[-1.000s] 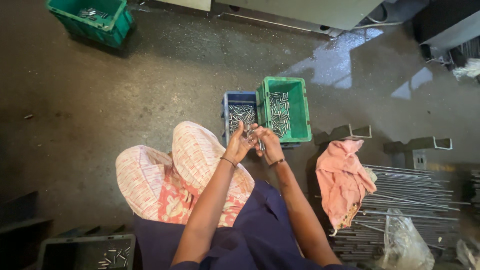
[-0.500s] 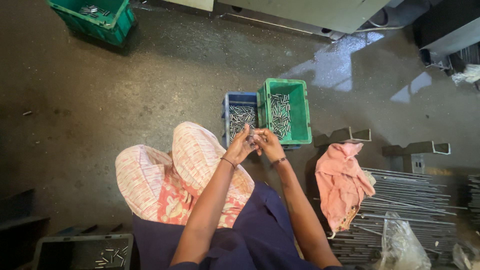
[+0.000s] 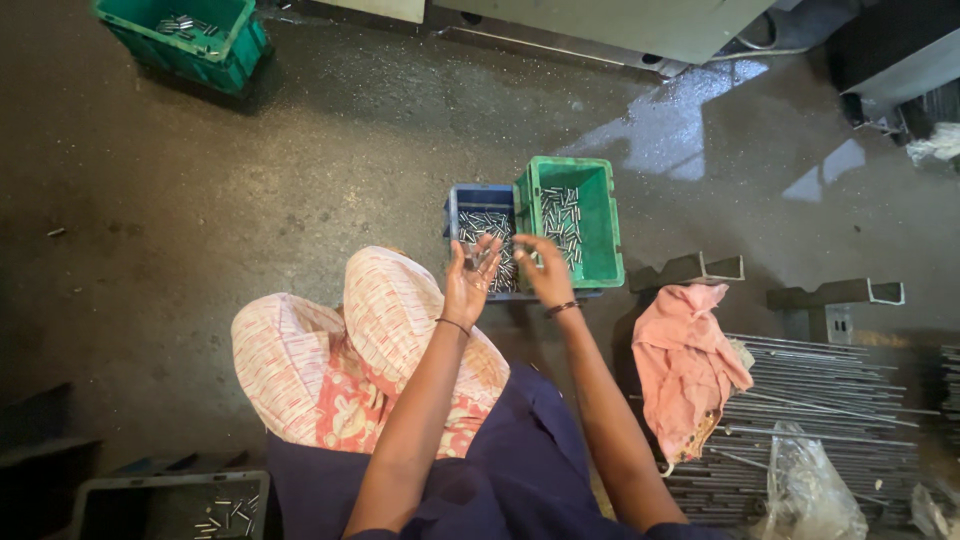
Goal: The person sits on the floor and sorts small metal parts by hand, transferring them between two plastic bins. The person repeatedly picks up handfuls of parts, separates them, and places them into the bins.
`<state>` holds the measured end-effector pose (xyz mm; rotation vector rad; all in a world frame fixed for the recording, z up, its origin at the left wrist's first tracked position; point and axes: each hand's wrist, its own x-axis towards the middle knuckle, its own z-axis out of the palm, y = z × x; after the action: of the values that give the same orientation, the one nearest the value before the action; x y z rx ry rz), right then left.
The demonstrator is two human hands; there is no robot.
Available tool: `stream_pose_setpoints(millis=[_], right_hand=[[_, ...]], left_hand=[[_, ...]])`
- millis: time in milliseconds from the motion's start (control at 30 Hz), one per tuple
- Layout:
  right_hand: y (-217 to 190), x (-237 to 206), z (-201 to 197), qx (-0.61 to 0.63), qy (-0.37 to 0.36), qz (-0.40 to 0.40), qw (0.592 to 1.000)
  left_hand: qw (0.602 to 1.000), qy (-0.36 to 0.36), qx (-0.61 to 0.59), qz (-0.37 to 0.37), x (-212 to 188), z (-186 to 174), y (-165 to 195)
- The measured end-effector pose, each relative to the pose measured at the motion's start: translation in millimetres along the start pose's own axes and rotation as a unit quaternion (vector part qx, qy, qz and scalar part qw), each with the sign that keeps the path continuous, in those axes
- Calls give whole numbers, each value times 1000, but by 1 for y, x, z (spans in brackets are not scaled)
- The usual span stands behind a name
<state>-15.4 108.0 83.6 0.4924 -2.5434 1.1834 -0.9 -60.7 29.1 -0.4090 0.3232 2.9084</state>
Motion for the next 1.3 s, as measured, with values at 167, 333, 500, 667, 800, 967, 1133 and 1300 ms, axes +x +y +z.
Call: stream_pose_setpoints(millis=[167,333,500,667,800,967,1133,1300], right_hand=[[-24,-9,40,31,-16,200,979],[-26,-20,53,72,-28,289,954],[-20,-18,46,209,-9,251,945],[-23,-12,23,438,-36,289,851],[-25,-10,13,322,-107,254,906],[-16,-8,17,341,-102,235,905],[-1,-6,12,363,-125,275,881],[4,-5,13,377,-130,292,869]], left_hand=[[998,-56,4,3,0,3,-4],[1000,-29,0,4,-1,5,-2],[996,-82,-4,-44,-1,2,-2],[994,-99,16,-36,-1,0,-5],[996,-3,67,-59,0,1,-7],[995,-65,29,-76,-1,-1,-6],[990,-44,78,-108,-1,1,-6],[988,-45,88,-122,-3,3,-6]])
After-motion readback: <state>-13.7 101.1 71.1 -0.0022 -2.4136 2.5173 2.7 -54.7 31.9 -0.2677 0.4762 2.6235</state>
